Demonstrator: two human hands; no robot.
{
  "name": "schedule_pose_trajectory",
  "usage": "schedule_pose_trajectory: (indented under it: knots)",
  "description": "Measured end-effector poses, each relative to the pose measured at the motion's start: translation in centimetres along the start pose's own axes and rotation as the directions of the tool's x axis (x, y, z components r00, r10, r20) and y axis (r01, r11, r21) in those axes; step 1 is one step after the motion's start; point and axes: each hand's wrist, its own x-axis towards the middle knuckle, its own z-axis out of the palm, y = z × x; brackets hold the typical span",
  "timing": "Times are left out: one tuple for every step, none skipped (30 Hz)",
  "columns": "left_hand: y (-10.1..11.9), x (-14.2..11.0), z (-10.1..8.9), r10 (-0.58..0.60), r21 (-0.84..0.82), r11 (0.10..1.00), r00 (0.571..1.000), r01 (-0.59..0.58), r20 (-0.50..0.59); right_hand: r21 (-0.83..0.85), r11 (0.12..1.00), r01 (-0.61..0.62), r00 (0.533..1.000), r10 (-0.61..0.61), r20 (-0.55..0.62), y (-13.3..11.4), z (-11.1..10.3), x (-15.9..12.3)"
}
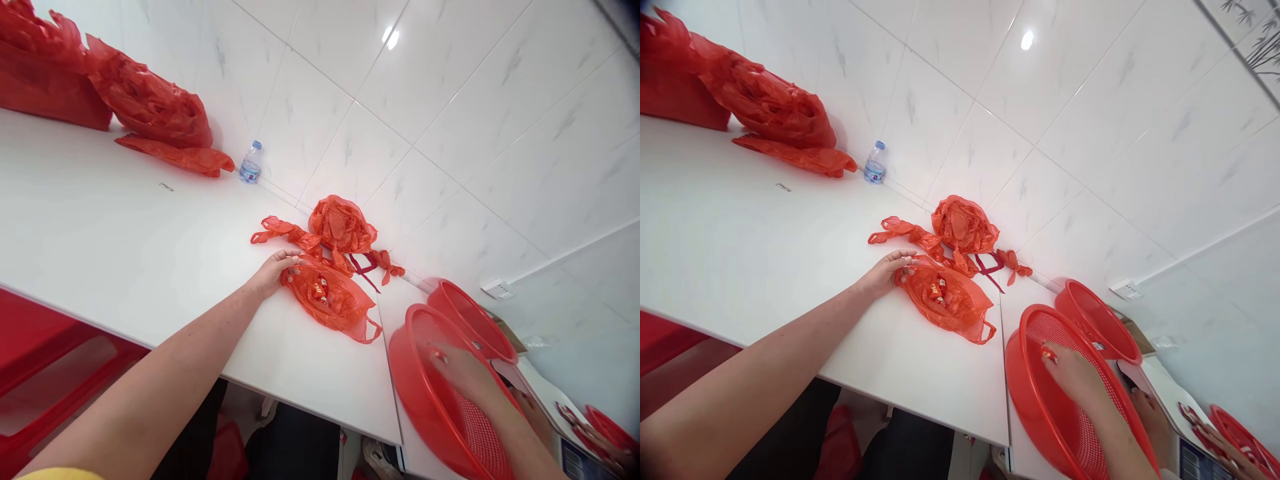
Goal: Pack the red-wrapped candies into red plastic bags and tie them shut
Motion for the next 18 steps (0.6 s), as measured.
schedule_pose_trajectory:
  knots:
    - [0.0, 0.0, 0.0, -0.001, 0.000, 1.000, 1.000, 0.001, 0.000, 0.010, 1.000, 0.007, 1.000, -0.007, -0.022, -0.3, -0.7, 0.1]
    - [0.0, 0.1, 0.0, -0.001, 0.000, 1.000, 1.000, 0.001, 0.001, 0.021, 1.000, 0.010, 0.998, -0.009, -0.061, -0.8, -1.4, 0.1]
    - [0.0, 0.1, 0.0, -0.003, 0.000, 1.000, 1.000, 0.003, 0.002, 0.033, 0.999, 0.014, 0.993, -0.010, -0.114, -1.6, -2.1, 0.0]
    - [0.0, 0.1, 0.0, -0.005, 0.000, 1.000, 1.000, 0.005, 0.002, 0.045, 0.999, 0.025, 0.985, -0.016, -0.171, -2.7, -2.7, -0.2]
    - [0.0, 0.1, 0.0, -0.007, -0.001, 1.000, 1.000, 0.007, 0.002, 0.058, 0.996, 0.062, 0.976, -0.048, -0.214, -4.0, -3.2, -0.5]
    - [0.0, 0.1, 0.0, -0.009, -0.003, 1.000, 1.000, 0.009, 0.002, 0.070, 0.990, 0.124, 0.965, -0.104, -0.241, -5.5, -3.7, -0.8]
    - [0.0, 0.1, 0.0, -0.011, -0.006, 1.000, 1.000, 0.011, 0.003, 0.071, 0.979, 0.192, 0.951, -0.167, -0.258, -7.2, -4.0, -1.1]
    - [0.0, 0.1, 0.0, -0.012, -0.008, 1.000, 1.000, 0.012, 0.003, 0.069, 0.964, 0.258, 0.939, -0.233, -0.254, -9.0, -4.2, -1.3]
    - [0.0, 0.1, 0.0, -0.013, -0.011, 1.000, 1.000, 0.013, 0.004, 0.065, 0.944, 0.324, 0.923, -0.301, -0.239, -10.8, -4.2, -1.4]
    - [0.0, 0.1, -0.1, -0.013, -0.013, 1.000, 1.000, 0.013, 0.004, 0.060, 0.922, 0.383, 0.905, -0.362, -0.224, -12.5, -4.2, -1.4]
    - [0.0, 0.1, -0.1, -0.014, -0.014, 1.000, 1.000, 0.014, 0.005, 0.060, 0.894, 0.444, 0.884, -0.426, -0.194, -14.2, -3.9, -1.2]
    - [0.0, 0.2, -0.2, -0.013, -0.016, 1.000, 1.000, 0.013, 0.006, 0.064, 0.867, 0.494, 0.861, -0.478, -0.172, -15.7, -3.6, -0.8]
    - [0.0, 0.1, -0.2, -0.013, -0.018, 1.000, 1.000, 0.013, 0.007, 0.069, 0.840, 0.538, 0.839, -0.525, -0.142, -17.1, -3.1, -0.3]
    - [0.0, 0.1, -0.3, -0.012, -0.020, 1.000, 1.000, 0.012, 0.007, 0.071, 0.822, 0.566, 0.823, -0.556, -0.119, -18.4, -2.6, 0.4]
    - [0.0, 0.1, -0.3, -0.011, -0.022, 1.000, 1.000, 0.011, 0.008, 0.064, 0.810, 0.583, 0.811, -0.577, -0.098, -19.4, -2.0, 1.3]
    - [0.1, 0.1, -0.3, -0.009, -0.023, 1.000, 1.000, 0.009, 0.008, 0.050, 0.806, 0.590, 0.807, -0.585, -0.084, -20.3, -1.4, 2.2]
    - [0.1, 0.0, -0.3, -0.007, -0.023, 1.000, 1.000, 0.007, 0.008, 0.034, 0.810, 0.586, 0.809, -0.582, -0.078, -20.9, -0.8, 3.2]
    - [0.1, 0.0, -0.2, -0.006, -0.023, 1.000, 1.000, 0.006, 0.010, 0.019, 0.818, 0.575, 0.816, -0.572, -0.079, -21.4, -0.3, 4.0]
